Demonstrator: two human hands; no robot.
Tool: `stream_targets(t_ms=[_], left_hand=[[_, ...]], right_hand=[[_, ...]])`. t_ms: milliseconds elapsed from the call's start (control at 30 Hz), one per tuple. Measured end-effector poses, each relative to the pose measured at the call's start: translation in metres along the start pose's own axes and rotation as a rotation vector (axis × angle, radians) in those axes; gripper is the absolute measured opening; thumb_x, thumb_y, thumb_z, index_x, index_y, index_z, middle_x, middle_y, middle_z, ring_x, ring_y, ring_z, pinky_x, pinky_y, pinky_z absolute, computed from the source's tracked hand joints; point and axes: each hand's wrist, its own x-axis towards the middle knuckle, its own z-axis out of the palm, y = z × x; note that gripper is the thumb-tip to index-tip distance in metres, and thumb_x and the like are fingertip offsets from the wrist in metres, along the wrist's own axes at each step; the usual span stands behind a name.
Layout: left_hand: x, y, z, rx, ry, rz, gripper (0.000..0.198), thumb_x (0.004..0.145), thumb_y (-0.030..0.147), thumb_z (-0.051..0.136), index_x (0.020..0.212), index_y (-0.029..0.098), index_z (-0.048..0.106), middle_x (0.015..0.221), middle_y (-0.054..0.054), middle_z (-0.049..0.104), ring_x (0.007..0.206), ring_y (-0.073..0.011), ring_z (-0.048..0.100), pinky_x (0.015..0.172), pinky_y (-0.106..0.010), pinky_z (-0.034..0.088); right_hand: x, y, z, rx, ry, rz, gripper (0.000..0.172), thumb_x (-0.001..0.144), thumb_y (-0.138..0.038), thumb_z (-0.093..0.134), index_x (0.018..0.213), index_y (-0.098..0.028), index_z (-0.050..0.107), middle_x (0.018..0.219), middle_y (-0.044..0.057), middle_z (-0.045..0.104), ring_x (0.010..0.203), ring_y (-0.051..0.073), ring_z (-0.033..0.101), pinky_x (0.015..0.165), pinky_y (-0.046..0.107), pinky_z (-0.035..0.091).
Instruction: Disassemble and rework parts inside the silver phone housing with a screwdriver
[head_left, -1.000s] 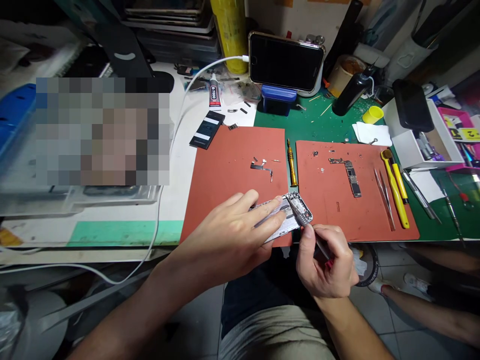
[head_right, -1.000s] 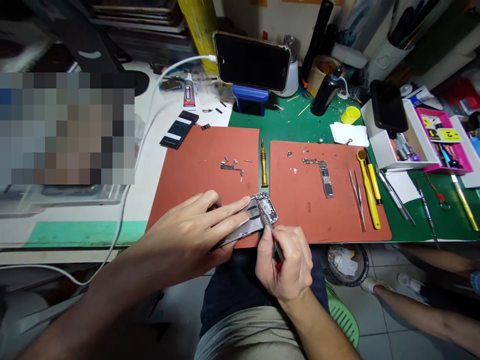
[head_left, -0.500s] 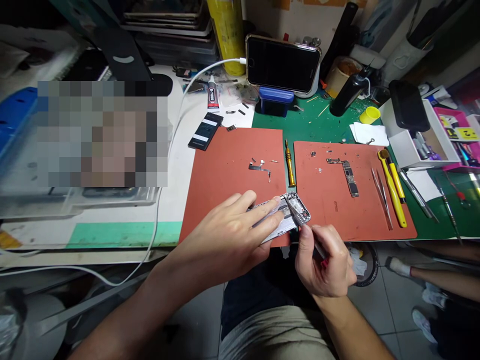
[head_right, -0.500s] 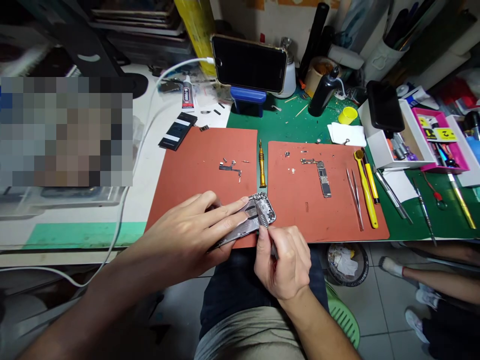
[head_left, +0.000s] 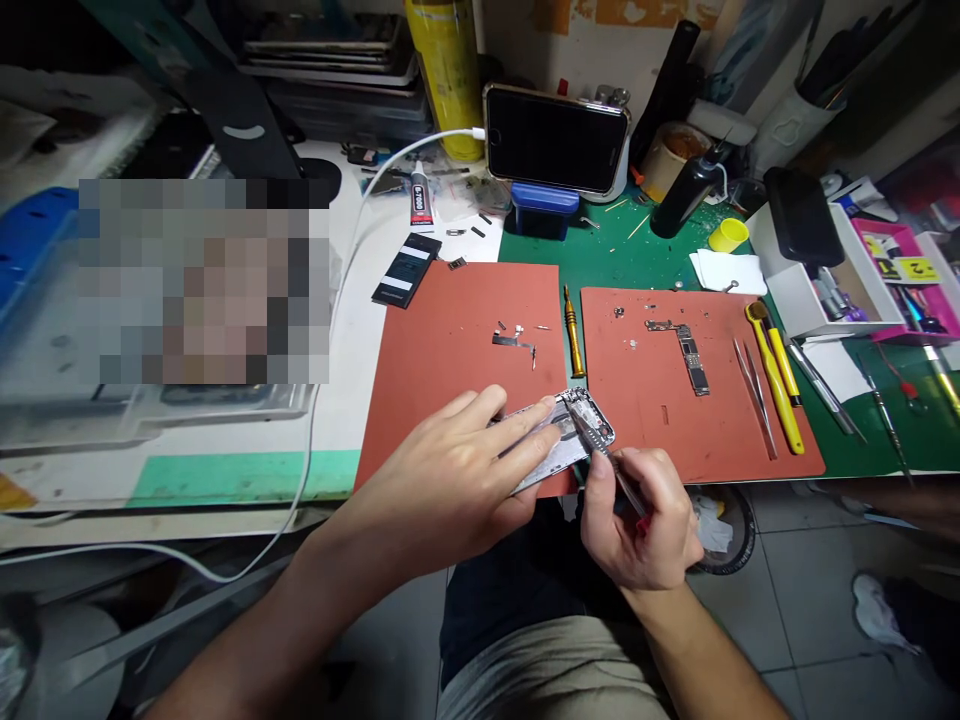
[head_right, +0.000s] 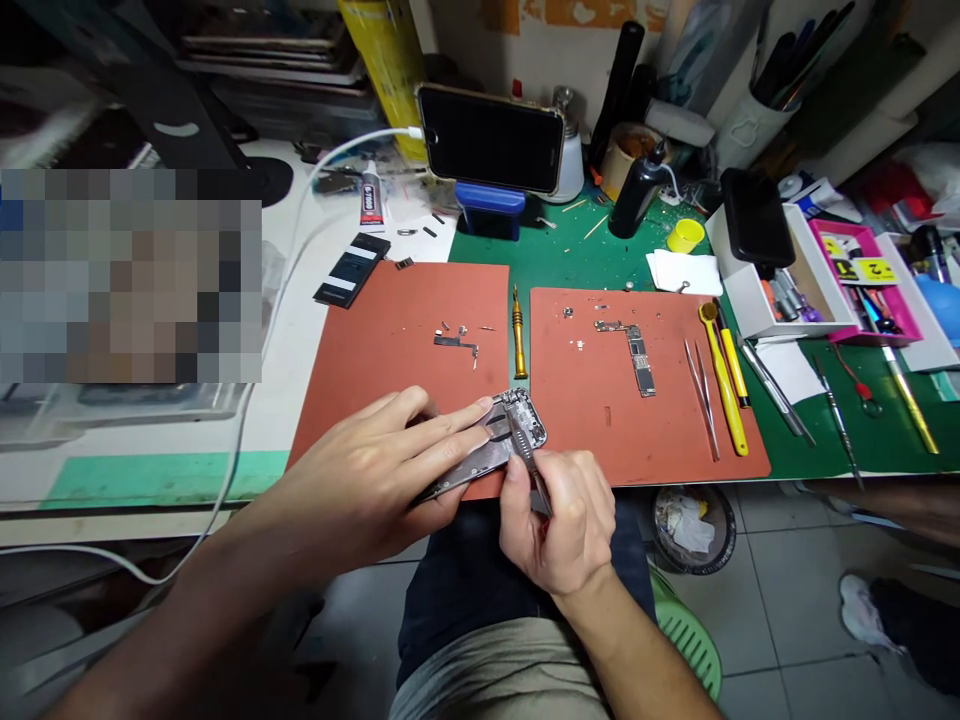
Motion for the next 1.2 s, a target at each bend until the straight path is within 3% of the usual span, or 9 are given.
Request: stream_targets(t_ms=[200, 433, 733, 900, 1000, 1200], left_hand=[[0.002, 0.0, 0.0, 0.006, 0.004, 0.002, 0.034, 0.097, 0.019, 0.066, 0.129, 0.012, 0.072, 0.143, -0.01, 0.073, 0.091, -0.0288, 0.047, 0.077, -0.042, 0.048], [0.002, 0.001, -0.001, 0.017, 0.0, -0.002, 0.035, 0.102, 0.025, 0.065, 0.133, 0.011, 0.071, 0.15, -0.01, 0.069, 0.093, -0.0295, 0.048, 0.079, -0.045, 0.051], [0.0, 0.003, -0.002, 0.025, 0.004, -0.012, 0.046, 0.097, 0.022, 0.072, 0.141, 0.01, 0.067, 0.15, -0.01, 0.069, 0.099, -0.031, 0.051, 0.083, -0.046, 0.053], [-0.004, 0.002, -0.002, 0.037, -0.006, 0.007, 0.053, 0.095, 0.023, 0.077, 0.145, 0.011, 0.063, 0.152, -0.01, 0.067, 0.102, -0.0308, 0.053, 0.088, -0.048, 0.055], [-0.005, -0.002, -0.003, 0.036, -0.031, 0.012, 0.057, 0.095, 0.025, 0.081, 0.147, 0.013, 0.061, 0.153, -0.01, 0.066, 0.106, -0.0311, 0.054, 0.091, -0.048, 0.056], [-0.008, -0.01, 0.004, -0.017, 0.019, 0.027, 0.053, 0.099, 0.035, 0.079, 0.145, 0.016, 0.063, 0.156, -0.01, 0.064, 0.115, -0.0316, 0.056, 0.096, -0.05, 0.057]], right_hand=[[0.003, 0.001, 0.001, 0.016, -0.014, -0.015, 0.037, 0.094, -0.009, 0.079, 0.126, -0.016, 0.063, 0.089, 0.003, 0.074, 0.07, 0.015, 0.068, 0.062, 0.03, 0.058], [0.004, 0.002, 0.0, 0.052, -0.029, -0.044, 0.044, 0.088, -0.002, 0.082, 0.126, -0.014, 0.064, 0.087, 0.005, 0.074, 0.068, 0.016, 0.068, 0.063, 0.031, 0.059], [0.01, 0.0, -0.002, 0.037, -0.049, -0.036, 0.039, 0.093, -0.005, 0.079, 0.126, -0.017, 0.063, 0.083, 0.002, 0.075, 0.065, 0.015, 0.069, 0.062, 0.03, 0.06], [0.017, 0.006, -0.011, 0.046, 0.068, 0.153, 0.045, 0.088, -0.009, 0.086, 0.127, -0.022, 0.069, 0.091, 0.002, 0.078, 0.067, 0.015, 0.074, 0.06, 0.027, 0.063], [0.033, 0.015, -0.015, 0.081, 0.11, 0.265, 0.039, 0.088, -0.013, 0.086, 0.123, -0.023, 0.071, 0.095, 0.002, 0.078, 0.074, 0.016, 0.077, 0.066, 0.026, 0.066], [0.081, 0.021, 0.0, 0.231, -0.034, 0.4, 0.022, 0.097, -0.03, 0.079, 0.115, -0.022, 0.07, 0.098, 0.003, 0.076, 0.083, 0.016, 0.078, 0.069, 0.026, 0.066]])
